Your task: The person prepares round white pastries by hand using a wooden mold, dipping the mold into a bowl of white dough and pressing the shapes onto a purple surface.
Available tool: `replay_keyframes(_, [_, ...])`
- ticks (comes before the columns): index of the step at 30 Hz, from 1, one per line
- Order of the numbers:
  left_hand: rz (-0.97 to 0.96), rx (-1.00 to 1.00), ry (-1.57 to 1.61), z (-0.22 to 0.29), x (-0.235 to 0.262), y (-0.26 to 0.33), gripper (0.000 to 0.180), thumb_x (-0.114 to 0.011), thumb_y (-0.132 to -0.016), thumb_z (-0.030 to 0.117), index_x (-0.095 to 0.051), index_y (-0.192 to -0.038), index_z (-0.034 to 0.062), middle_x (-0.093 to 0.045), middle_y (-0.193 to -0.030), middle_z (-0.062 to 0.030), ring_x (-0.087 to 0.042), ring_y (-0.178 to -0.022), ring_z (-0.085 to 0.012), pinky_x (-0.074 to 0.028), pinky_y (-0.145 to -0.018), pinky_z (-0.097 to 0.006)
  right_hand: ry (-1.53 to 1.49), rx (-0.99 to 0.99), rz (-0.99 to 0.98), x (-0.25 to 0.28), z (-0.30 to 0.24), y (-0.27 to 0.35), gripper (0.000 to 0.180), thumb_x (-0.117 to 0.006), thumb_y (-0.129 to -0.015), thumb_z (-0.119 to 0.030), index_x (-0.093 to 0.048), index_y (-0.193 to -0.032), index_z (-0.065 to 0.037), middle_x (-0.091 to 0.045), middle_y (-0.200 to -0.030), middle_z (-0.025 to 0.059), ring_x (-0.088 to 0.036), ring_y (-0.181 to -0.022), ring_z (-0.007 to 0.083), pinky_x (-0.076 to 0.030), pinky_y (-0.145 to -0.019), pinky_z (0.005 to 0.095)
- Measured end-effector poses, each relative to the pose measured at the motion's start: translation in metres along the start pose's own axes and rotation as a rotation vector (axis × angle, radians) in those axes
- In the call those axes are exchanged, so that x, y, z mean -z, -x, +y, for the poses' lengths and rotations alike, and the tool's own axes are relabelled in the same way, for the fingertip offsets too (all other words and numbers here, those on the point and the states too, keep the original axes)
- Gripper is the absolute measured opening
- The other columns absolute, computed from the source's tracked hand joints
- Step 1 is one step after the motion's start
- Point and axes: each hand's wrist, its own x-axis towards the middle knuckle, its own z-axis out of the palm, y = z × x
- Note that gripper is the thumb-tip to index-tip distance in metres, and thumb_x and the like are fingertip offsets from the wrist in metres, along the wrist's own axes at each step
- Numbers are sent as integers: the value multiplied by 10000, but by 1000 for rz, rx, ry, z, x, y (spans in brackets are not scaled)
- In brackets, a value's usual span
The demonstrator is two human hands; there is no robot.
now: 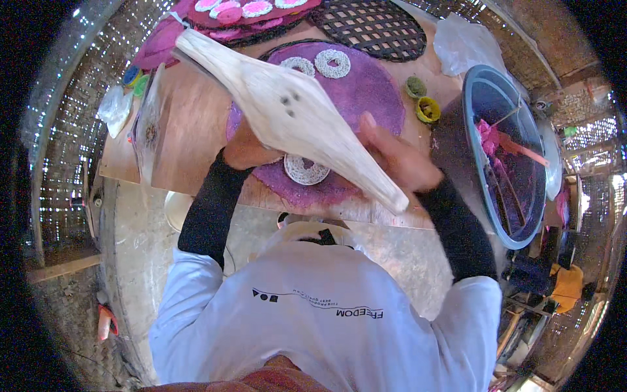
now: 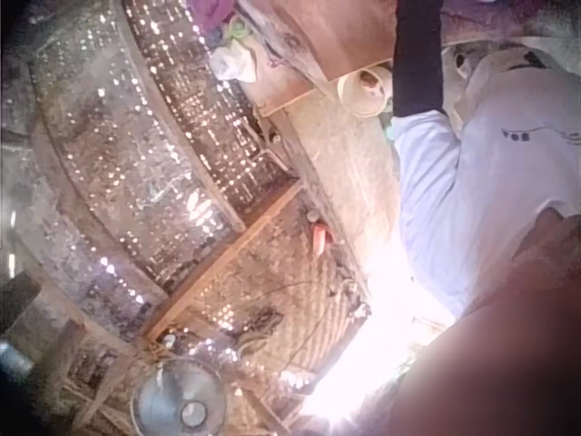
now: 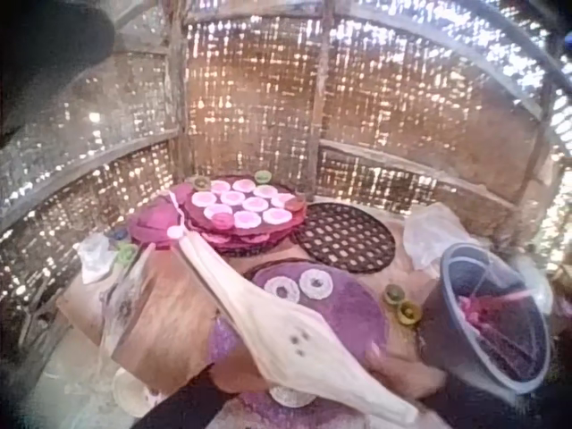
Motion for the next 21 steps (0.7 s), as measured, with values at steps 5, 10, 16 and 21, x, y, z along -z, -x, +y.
replay_keyframes(5, [406, 315, 73, 8, 12, 15, 374, -699, -663, 150, -568, -992, 28, -617, -962, -90, -582, -880, -224, -428, -829, -348, 1075, 516, 188, -13, 51, -52, 778, -652, -703, -323, -265, -1317, -40, -406, -1236, 190, -340, -1202, 312, -231, -1015, 416])
replay_keyframes(10, [796, 429, 220, 2, 24, 37, 368, -705, -656, 83, -563, -982, -14, -617, -952, -92, -582, -859, -205, -428, -807, -317, 1175, 493, 349, -37, 65, -55, 999, -707, -593, -402, -155, -1346, -46, -331, -1290, 183, -285, -1227, 334, -145, -1021, 515])
replay_keyframes(16, [723, 500, 1, -4, 28, 57, 335, -682, -688, 73, -556, -981, -27, -611, -949, -97, -564, -874, -200, -413, -802, -309, 1076, 499, 315, -33, 61, -55, 980, -713, -592, -365, -172, -1340, -37, -347, -1278, 173, -287, -1230, 318, -112, -1019, 529])
replay_keyframes(21, [768, 596, 140, 3, 38, 62, 266, -658, -701, 46, -560, -935, -35, -608, -922, -90, -559, -854, -171, -422, -773, -303, 1096, 526, 293, -27, 60, -56, 970, -730, -595, -339, -185, -1336, -32, -367, -1262, 180, -334, -1195, 324, -159, -1006, 516])
